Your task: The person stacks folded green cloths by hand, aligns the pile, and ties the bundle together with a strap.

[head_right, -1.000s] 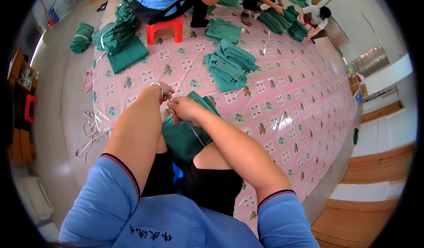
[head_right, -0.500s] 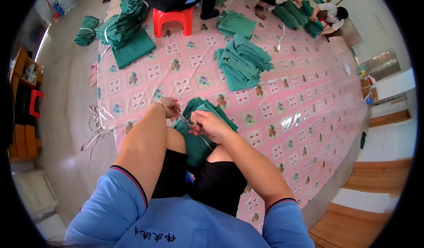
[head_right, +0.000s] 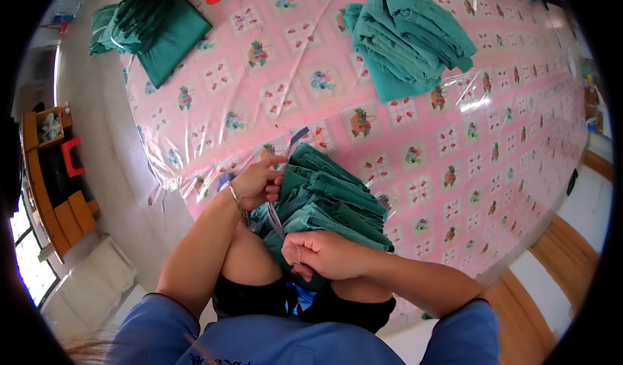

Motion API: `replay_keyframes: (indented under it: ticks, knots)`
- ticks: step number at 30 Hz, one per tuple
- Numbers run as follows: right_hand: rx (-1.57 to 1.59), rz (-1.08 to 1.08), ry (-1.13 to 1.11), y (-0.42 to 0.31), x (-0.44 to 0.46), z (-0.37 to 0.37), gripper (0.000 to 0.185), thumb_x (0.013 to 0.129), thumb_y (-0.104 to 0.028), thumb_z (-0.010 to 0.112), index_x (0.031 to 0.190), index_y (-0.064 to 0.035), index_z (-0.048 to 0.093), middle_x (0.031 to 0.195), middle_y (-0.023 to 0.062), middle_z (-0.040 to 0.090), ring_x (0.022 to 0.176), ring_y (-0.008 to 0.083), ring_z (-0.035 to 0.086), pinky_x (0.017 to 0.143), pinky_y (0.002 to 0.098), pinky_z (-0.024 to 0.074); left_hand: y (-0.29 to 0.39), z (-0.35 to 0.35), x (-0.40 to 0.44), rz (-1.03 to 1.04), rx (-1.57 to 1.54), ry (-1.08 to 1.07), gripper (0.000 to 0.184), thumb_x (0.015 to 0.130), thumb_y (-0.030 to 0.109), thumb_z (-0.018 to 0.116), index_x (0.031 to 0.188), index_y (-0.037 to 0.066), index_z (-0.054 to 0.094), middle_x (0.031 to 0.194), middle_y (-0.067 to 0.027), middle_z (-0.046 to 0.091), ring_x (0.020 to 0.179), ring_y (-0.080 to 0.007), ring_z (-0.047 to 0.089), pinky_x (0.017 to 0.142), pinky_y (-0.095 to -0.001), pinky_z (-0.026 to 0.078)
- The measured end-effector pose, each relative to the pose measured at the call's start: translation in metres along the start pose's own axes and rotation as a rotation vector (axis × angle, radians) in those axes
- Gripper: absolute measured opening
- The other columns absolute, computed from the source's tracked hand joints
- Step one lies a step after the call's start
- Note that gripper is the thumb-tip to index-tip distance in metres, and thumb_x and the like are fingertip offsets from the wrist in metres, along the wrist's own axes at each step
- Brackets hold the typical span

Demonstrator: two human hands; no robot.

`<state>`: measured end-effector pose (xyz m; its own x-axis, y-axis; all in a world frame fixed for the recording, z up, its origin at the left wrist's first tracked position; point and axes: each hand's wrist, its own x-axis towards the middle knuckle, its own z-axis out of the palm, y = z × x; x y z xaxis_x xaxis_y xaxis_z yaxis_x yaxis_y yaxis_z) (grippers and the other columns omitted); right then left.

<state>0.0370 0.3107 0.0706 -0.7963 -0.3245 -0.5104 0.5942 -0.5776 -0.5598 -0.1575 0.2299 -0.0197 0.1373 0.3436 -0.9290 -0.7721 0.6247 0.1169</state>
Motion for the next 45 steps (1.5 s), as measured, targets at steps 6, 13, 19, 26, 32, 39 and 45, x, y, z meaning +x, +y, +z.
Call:
replay_keyframes:
  ticks: [6,13,19,26,32,39,45]
  knots:
    - [0.022,0.165,0.093,-0.004,-0.004,0.02,0.024,0.104,-0.023,0.043,0.089,-0.006,0.05,0.07,0.0015,0.05,0.064,0.0102,0.05,0.061,0.0267,0.0427,-0.04,-0.041,-0.013,-0.045,-0.156,0.145,0.009,0.096,0.018,0.051,0.098,0.011,0.055,0.064,0.0048,0.041,0.048,-0.0067,0.03,0.046,-0.0247,0.028]
    - [-0.168,-0.007,0.46,-0.004,-0.011,0.051,0.019,0.102,-0.021,0.047,0.092,-0.0057,0.052,0.074,0.0031,0.051,0.066,0.0128,0.049,0.064,0.028,0.0443,-0.058,-0.034,0.042,0.038,-0.499,0.742,0.033,0.099,0.038,0.048,0.075,0.015,0.05,0.055,0.0031,0.038,0.04,-0.0131,0.034,0.037,-0.0291,0.026]
    - [0.139,0.103,0.491,-0.01,-0.006,0.034,0.022,0.102,-0.021,0.048,0.089,-0.0053,0.054,0.074,-0.0022,0.047,0.067,0.0074,0.043,0.06,0.0228,0.0376,-0.097,-0.08,0.106,0.0,-0.05,1.121,0.037,0.093,0.029,0.048,0.085,0.0,0.07,0.085,-0.0199,0.07,0.079,-0.0347,0.065,0.076,-0.0438,0.049]
    - [0.24,0.305,0.327,-0.009,0.032,0.019,0.026,0.103,-0.026,0.046,0.089,-0.0065,0.055,0.068,-0.0051,0.043,0.063,0.0062,0.04,0.058,0.0235,0.0369,-0.085,-0.091,0.138,0.115,0.334,1.253,0.041,0.093,0.033,0.047,0.09,-0.001,0.07,0.088,-0.0203,0.069,0.083,-0.0366,0.064,0.078,-0.0446,0.047]
    - [0.208,0.375,0.284,-0.023,0.034,0.012,0.028,0.104,-0.028,0.045,0.088,-0.0072,0.055,0.068,-0.0048,0.041,0.063,0.0057,0.039,0.058,0.0226,0.0365,-0.097,-0.102,0.151,0.059,-0.111,1.212,0.037,0.093,0.03,0.051,0.088,-0.002,0.068,0.082,-0.0155,0.068,0.077,-0.0313,0.063,0.071,-0.0407,0.047]
    - [0.213,0.312,0.236,-0.034,0.059,-0.022,0.029,0.104,-0.026,0.044,0.085,-0.0057,0.052,0.075,-0.0021,0.045,0.068,0.0078,0.043,0.065,0.0229,0.0394,-0.117,-0.141,0.201,-0.037,0.326,1.236,0.044,0.095,0.031,0.048,0.101,-0.007,0.069,0.1,-0.0264,0.069,0.096,-0.0393,0.066,0.086,-0.0436,0.049]
    - [0.115,0.376,0.273,-0.04,0.06,-0.03,0.029,0.103,-0.028,0.047,0.085,-0.006,0.054,0.07,-0.0014,0.044,0.065,0.0096,0.044,0.062,0.025,0.0397,-0.084,-0.112,0.188,-0.147,0.38,1.219,0.044,0.096,0.032,0.047,0.1,-0.004,0.07,0.103,-0.0258,0.068,0.1,-0.039,0.065,0.087,-0.0425,0.049]
